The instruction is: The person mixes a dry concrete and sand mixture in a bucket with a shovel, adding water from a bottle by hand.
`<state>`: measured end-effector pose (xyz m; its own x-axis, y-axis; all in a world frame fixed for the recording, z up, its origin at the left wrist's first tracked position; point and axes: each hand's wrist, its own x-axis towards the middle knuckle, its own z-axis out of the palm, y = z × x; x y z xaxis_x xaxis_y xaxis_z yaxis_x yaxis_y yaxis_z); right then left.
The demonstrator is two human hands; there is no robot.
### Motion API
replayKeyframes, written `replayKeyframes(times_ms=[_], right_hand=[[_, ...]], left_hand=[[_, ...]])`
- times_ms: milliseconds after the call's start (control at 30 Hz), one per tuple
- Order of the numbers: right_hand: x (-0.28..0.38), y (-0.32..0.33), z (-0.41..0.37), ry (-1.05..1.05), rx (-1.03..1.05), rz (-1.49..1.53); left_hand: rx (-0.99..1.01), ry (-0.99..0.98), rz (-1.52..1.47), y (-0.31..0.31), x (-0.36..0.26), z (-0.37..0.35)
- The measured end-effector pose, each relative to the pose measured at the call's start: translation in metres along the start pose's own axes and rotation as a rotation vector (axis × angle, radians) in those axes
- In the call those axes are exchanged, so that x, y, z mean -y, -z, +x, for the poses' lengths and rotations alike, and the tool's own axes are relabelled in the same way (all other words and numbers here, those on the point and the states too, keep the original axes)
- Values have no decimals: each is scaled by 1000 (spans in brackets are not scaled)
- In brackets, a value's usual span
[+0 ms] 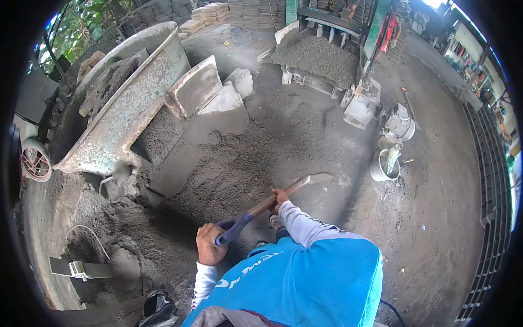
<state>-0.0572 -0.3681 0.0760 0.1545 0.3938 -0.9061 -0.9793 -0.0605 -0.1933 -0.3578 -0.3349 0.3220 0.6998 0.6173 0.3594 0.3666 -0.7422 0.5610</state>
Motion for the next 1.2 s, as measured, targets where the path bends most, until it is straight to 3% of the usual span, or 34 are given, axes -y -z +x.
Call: replayKeyframes(times_ms=[33,133,200,300,500,667,767,800,900,967,1033,1100,1133,1200], right_hand=[[-6,4,0,-28,-51,9],[-20,44,68,-132,58,-13],[-28,53,70,-208,79,-78],[-36,53,63,-150,-41,-48],[-18,37,59,-186,14,-158],[0,21,79,-56,181,-179],[22,7,25,155,-30,-686],[31,11,23,291,-24,-857],[59,43,55,404,-122,-1149],[64,66,40,449,-256,-988],[81,186,171,654,-158,-1511],[69,216,146,373,-380,-1047],[61,232,141,257,-465,-1235],[44,232,103,81,-545,-1470]], left_hand=[[-25,-23,-2,0,-8,12],[-14,-42,15,-6,-24,28],[11,-59,16,-8,-32,37],[74,-24,15,-14,-37,46],[505,122,-248,-19,-36,80],[492,240,-340,-45,-39,101],[444,328,-390,-68,-23,97],[440,363,-413,-72,-17,98],[413,393,-399,-95,23,83],[404,399,-379,-103,46,71],[376,423,-342,-100,65,58],[250,462,-410,-100,90,39],[190,597,-558,-101,103,29],[187,695,-446,-70,115,28]])
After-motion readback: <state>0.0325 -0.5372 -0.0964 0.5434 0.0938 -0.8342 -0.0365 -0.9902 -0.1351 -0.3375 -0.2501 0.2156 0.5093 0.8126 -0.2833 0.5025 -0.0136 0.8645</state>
